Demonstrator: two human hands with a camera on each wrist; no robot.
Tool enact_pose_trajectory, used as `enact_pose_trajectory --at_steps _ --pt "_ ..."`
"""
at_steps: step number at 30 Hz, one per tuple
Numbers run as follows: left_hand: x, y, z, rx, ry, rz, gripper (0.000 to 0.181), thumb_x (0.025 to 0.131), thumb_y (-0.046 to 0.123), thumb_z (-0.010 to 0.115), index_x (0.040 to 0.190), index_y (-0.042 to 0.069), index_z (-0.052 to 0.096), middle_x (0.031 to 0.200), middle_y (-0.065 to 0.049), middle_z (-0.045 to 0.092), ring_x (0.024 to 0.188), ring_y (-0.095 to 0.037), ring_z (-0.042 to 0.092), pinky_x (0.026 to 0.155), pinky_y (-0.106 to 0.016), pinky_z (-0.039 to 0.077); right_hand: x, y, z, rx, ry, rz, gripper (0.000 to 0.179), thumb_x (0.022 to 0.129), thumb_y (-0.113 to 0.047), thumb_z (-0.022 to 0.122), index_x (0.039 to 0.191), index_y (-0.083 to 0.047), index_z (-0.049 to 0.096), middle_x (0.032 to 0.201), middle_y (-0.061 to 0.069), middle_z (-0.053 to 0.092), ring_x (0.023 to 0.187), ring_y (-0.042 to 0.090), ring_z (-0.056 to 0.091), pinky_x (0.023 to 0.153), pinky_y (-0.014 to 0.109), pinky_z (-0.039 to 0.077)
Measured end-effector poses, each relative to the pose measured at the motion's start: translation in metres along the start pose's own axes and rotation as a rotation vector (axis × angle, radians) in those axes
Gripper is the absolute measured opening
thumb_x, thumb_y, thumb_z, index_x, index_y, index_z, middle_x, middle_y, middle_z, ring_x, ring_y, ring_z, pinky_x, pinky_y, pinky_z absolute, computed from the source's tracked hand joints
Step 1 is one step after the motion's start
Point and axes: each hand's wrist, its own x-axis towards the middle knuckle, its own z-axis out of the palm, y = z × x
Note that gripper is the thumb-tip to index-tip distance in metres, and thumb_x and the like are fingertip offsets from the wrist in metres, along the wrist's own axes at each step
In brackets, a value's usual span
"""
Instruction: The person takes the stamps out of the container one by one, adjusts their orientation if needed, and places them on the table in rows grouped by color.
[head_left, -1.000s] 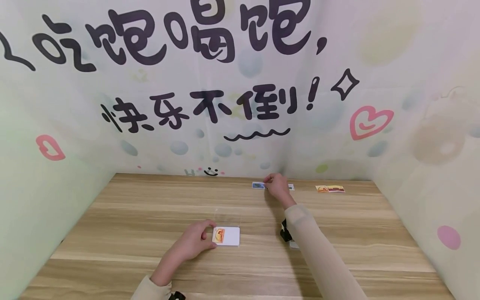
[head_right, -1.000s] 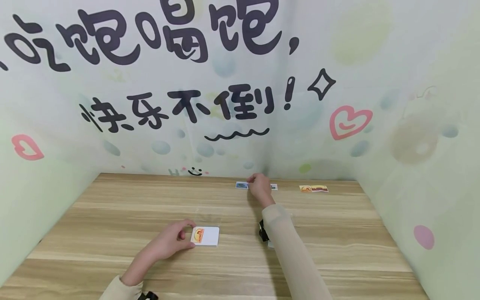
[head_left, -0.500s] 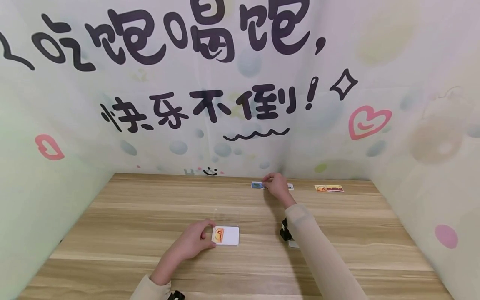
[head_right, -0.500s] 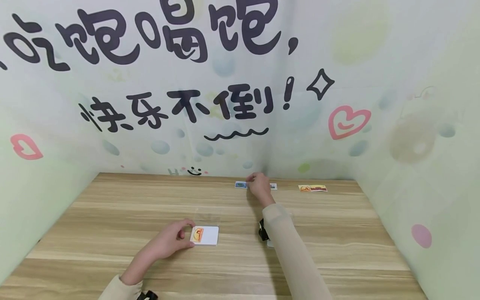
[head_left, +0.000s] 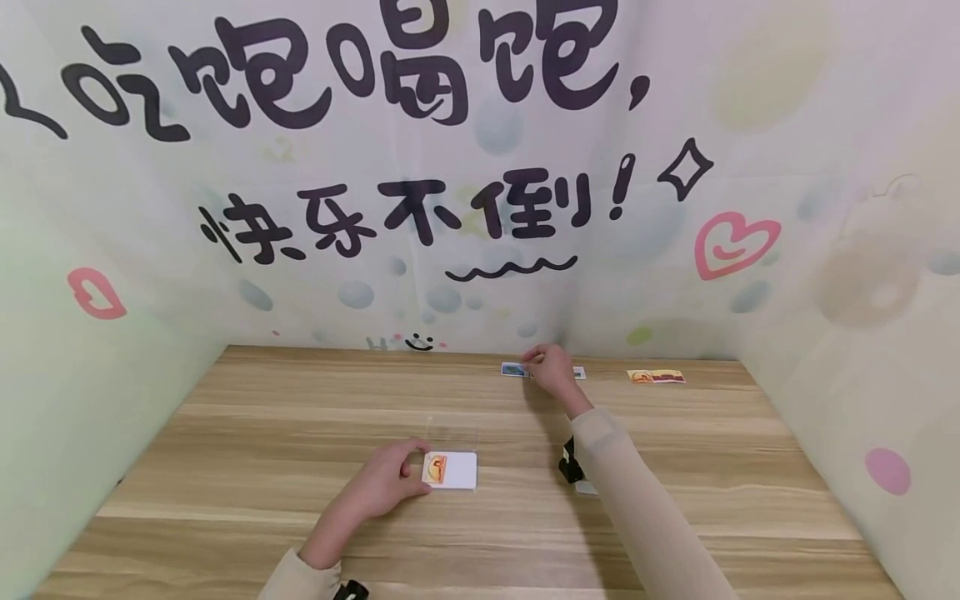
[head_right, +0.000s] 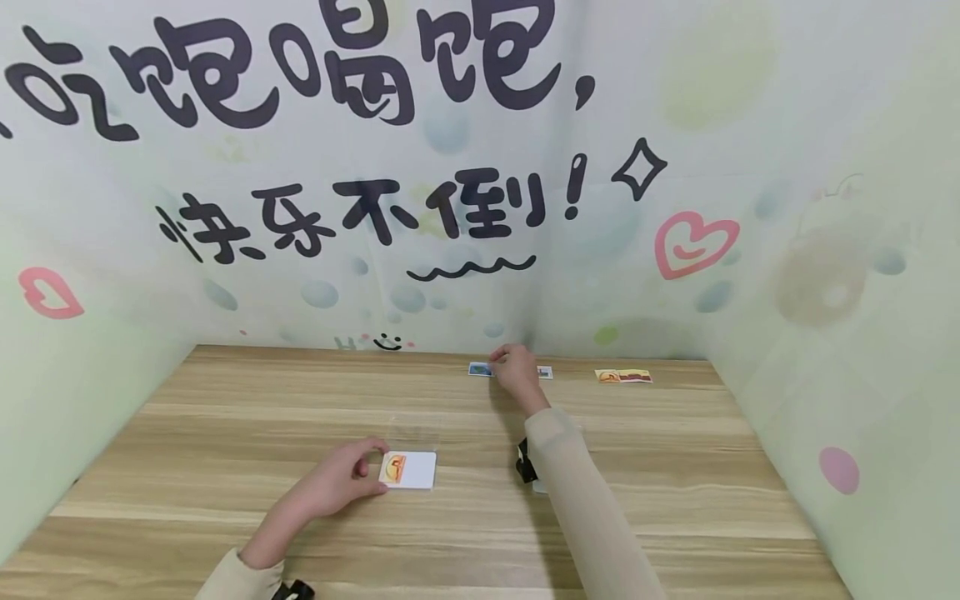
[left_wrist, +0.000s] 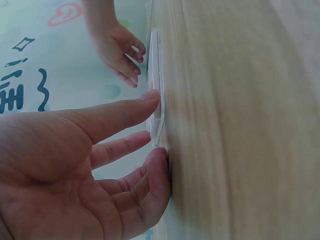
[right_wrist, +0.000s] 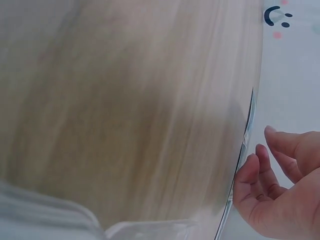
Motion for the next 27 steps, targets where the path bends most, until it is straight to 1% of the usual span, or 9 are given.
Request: enact_pose_trajectory --at_steps 4,8,16,19,23,27 --pt "0.0 0.001 0.0 0.004 0.0 -0.011 0.047 0.084 0.006 0.087 0.125 -0.002 0.067 0.074 -0.001 0.047 0.062 -0.012 0.039 0.057 -0.024 0.032 -0.002 -0.001 -0.002 0.003 -0.009 -0.003 0.013 0.099 -0.006 0.072 0.109 0.003 0.074 0.1 0.019 0.075 0.077 0.023 0.07 0.064 0.027 0.051" --pt "-0.001 0.001 0.0 0.007 0.003 -0.014 0.047 0.084 0.005 0.087 0.125 -0.002 0.067 0.074 -0.001 0.047 0.063 -0.013 0.039 0.057 -0.025 0.032 -0.005 -0.002 -0.003 -0.014 -0.003 -0.028 0.014 0.098 -0.006 0.072 0.107 0.004 0.074 0.1 0.02 0.075 0.08 0.025 0.069 0.067 0.03 0.052" --pt "0.0 0.002 -0.001 0.014 0.002 -0.016 0.046 0.084 0.006 0.088 0.124 -0.001 0.067 0.074 -0.001 0.047 0.064 -0.013 0.04 0.058 -0.025 0.033 -0.012 -0.004 -0.002 -0.018 0.005 -0.053 0.014 0.097 -0.006 0.072 0.105 0.004 0.075 0.112 0.024 0.072 0.099 0.036 0.069 0.079 0.041 0.056" --pt "-0.001 0.002 -0.001 0.01 -0.002 -0.014 0.046 0.084 0.006 0.088 0.124 -0.001 0.067 0.073 -0.001 0.046 0.064 -0.013 0.04 0.058 -0.025 0.032 -0.015 -0.004 -0.002 -0.01 -0.002 -0.048 0.014 0.097 -0.007 0.072 0.107 0.004 0.074 0.116 0.024 0.071 0.104 0.037 0.068 0.082 0.043 0.056" --pt "0.0 0.002 -0.001 0.009 -0.002 -0.013 0.046 0.084 0.006 0.088 0.124 -0.001 0.067 0.073 -0.001 0.046 0.064 -0.013 0.039 0.058 -0.025 0.032 -0.019 -0.005 -0.001 -0.001 -0.005 -0.033 0.014 0.098 -0.008 0.072 0.107 0.002 0.075 0.114 0.022 0.071 0.098 0.033 0.068 0.077 0.039 0.055" --pt "0.0 0.001 0.0 0.01 0.0 -0.014 0.046 0.083 0.005 0.088 0.124 -0.001 0.067 0.073 -0.001 0.047 0.063 -0.013 0.04 0.057 -0.025 0.033 -0.022 -0.004 0.0 0.011 -0.002 -0.03 0.014 0.098 -0.009 0.072 0.107 0.001 0.075 0.105 0.019 0.072 0.084 0.026 0.065 0.068 0.03 0.05"
